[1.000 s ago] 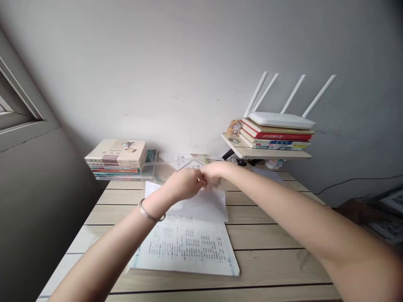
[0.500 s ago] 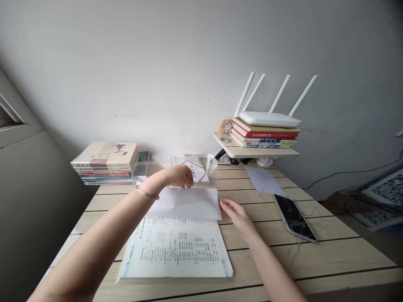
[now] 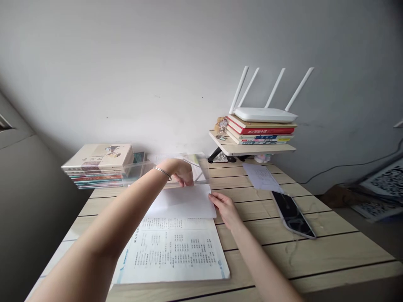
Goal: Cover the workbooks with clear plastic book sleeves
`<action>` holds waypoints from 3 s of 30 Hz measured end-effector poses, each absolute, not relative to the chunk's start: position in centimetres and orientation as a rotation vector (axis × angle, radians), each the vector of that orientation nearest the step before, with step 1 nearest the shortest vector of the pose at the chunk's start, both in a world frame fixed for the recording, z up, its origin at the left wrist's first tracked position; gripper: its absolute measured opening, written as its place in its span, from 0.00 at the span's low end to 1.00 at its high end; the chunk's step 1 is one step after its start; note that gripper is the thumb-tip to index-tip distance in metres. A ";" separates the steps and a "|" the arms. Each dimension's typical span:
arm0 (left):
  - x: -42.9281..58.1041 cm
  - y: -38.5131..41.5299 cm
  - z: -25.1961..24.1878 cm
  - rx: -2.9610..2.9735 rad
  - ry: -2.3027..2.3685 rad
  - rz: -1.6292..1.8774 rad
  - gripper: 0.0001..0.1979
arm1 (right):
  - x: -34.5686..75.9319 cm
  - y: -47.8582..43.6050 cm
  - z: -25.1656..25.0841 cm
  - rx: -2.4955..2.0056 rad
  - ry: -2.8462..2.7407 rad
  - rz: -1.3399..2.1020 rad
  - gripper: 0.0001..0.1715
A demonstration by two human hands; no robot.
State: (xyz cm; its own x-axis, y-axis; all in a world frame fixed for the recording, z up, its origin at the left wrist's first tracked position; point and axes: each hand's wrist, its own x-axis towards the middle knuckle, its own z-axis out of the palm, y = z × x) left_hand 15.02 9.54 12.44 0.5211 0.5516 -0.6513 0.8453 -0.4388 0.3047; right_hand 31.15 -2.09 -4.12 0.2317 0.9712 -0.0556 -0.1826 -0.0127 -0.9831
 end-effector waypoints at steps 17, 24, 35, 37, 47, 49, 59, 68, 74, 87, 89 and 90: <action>15.7 11.6 10.1 2.324 1.193 -0.517 0.16 | 32.1 0.9 -5.5 -1.266 -1.059 1.082 0.21; 15.6 11.8 9.5 2.313 1.205 -0.465 0.12 | 32.4 0.9 -5.5 -1.293 -1.138 0.954 0.19; 16.0 11.2 9.6 2.375 1.222 -0.472 0.08 | 32.1 0.9 -5.5 -1.285 -1.162 0.896 0.19; 16.0 11.1 9.6 2.376 1.227 -0.472 0.08 | 32.0 0.9 -5.1 -1.275 -1.196 0.839 0.20; 15.8 9.9 10.3 2.429 1.227 -0.427 0.06 | 31.6 0.7 -5.0 -1.421 -1.311 0.599 0.20; 15.6 9.9 10.8 2.445 1.234 -0.409 0.04 | 31.6 0.7 -5.1 -1.419 -1.314 0.603 0.20; 14.9 10.0 12.7 2.709 1.257 -0.215 0.09 | 31.8 0.0 -4.5 -1.427 -1.330 0.489 0.21; 15.9 8.5 14.3 2.795 1.376 -0.265 0.12 | 32.3 -0.1 -5.1 -1.372 -1.332 0.481 0.18; 16.0 8.9 14.0 2.707 1.456 -0.318 0.12 | 32.5 -0.1 -5.2 -1.336 -1.387 0.459 0.16; 15.4 9.6 13.7 2.770 1.445 -0.132 0.10 | 33.4 0.7 -6.8 -1.305 -1.420 0.731 0.13; 15.6 9.5 13.9 2.803 1.439 -0.120 0.10 | 33.4 0.7 -6.9 -1.303 -1.433 0.747 0.13; 15.7 9.5 14.0 2.818 1.436 -0.117 0.10 | 33.4 0.7 -6.9 -1.303 -1.441 0.750 0.13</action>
